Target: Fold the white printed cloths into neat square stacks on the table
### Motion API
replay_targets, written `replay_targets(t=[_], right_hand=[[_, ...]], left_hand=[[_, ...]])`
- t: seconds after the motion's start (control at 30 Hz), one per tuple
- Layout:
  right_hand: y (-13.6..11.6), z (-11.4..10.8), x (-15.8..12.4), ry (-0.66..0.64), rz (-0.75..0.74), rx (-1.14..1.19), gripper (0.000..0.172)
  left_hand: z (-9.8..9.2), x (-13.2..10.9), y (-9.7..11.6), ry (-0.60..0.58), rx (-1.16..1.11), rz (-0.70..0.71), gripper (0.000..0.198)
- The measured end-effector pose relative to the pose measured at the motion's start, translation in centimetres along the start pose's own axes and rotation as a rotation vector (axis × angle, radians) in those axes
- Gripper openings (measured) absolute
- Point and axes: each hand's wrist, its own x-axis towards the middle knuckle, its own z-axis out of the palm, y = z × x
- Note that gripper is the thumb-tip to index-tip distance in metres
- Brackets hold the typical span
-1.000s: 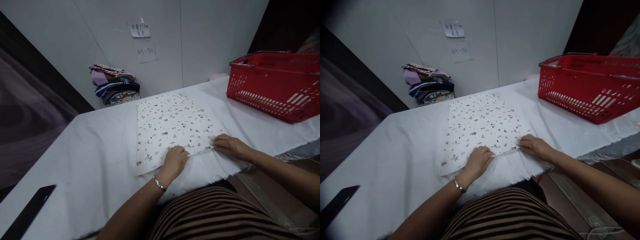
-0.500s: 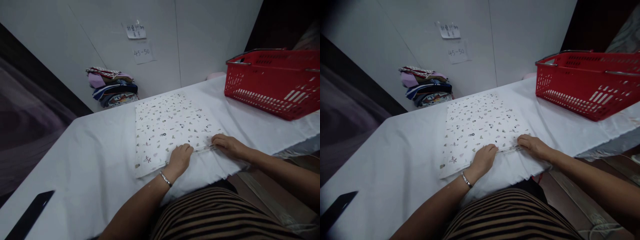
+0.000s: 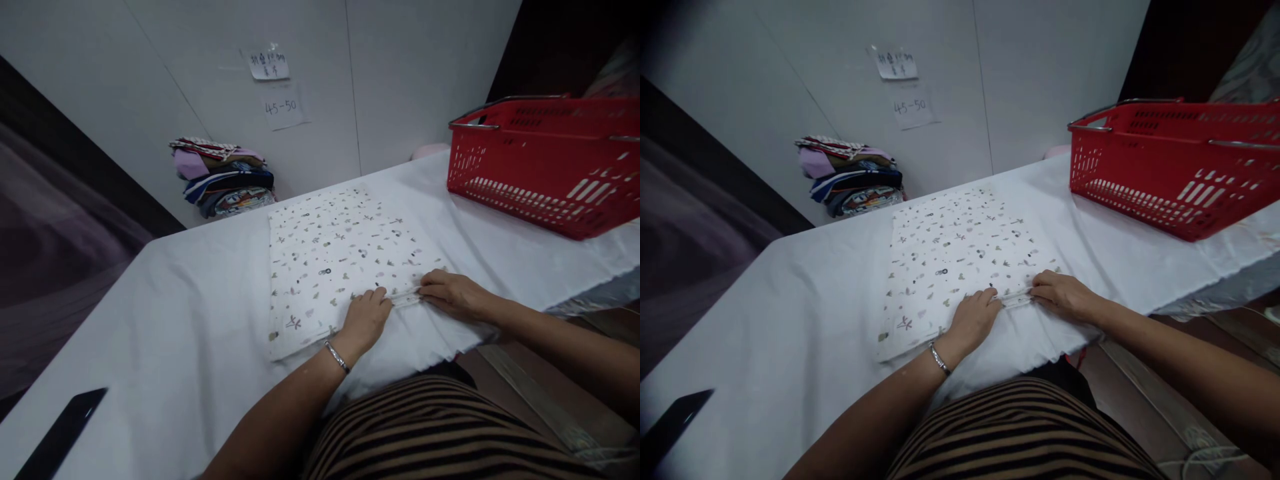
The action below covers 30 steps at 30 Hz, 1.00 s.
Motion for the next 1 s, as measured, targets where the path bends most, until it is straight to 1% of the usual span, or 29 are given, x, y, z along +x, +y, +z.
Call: replay_targets(t=[0.1,0.23,0.33,0.43,0.53,0.7,0.83,1.0], right_hand=[[0.1,0.0,0.1,-0.006,0.024,0.004,0.029],[0.3,0.0,-0.1,0.014,0.004,0.014,0.030],[0.3,0.1,-0.6,0.052,-0.021,-0.012,0.030],[0.1,0.4,-1.3,0.119,-0.066,-0.078,0.029],[-0.1,0.8,-1.6,0.120,-0.089,-0.093,0.029],[0.0,0.9,-1.5,0.089,-0.060,-0.094,0.031],[0.0,0.7,-1.3,0.098,-0.088,-0.091,0.031],[-0.2,0.5,-1.4,0.077,-0.093,-0.089,0.032]], left_hand=[[0.3,0.1,0.0,0.044,0.002,0.008,0.013],[0.2,0.0,0.1,0.110,-0.007,0.022,0.012],[-0.1,-0.1,0.3,0.139,-0.001,0.078,0.016],[-0.1,-0.2,0.5,0.138,0.022,0.150,0.020],[0.0,-0.2,0.8,0.131,0.038,0.180,0.023],[0.2,-0.2,0.7,0.107,0.026,0.192,0.021],[0.5,-0.3,0.4,0.105,0.012,0.191,0.015],[0.4,-0.4,0.7,0.081,0.006,0.159,0.018]])
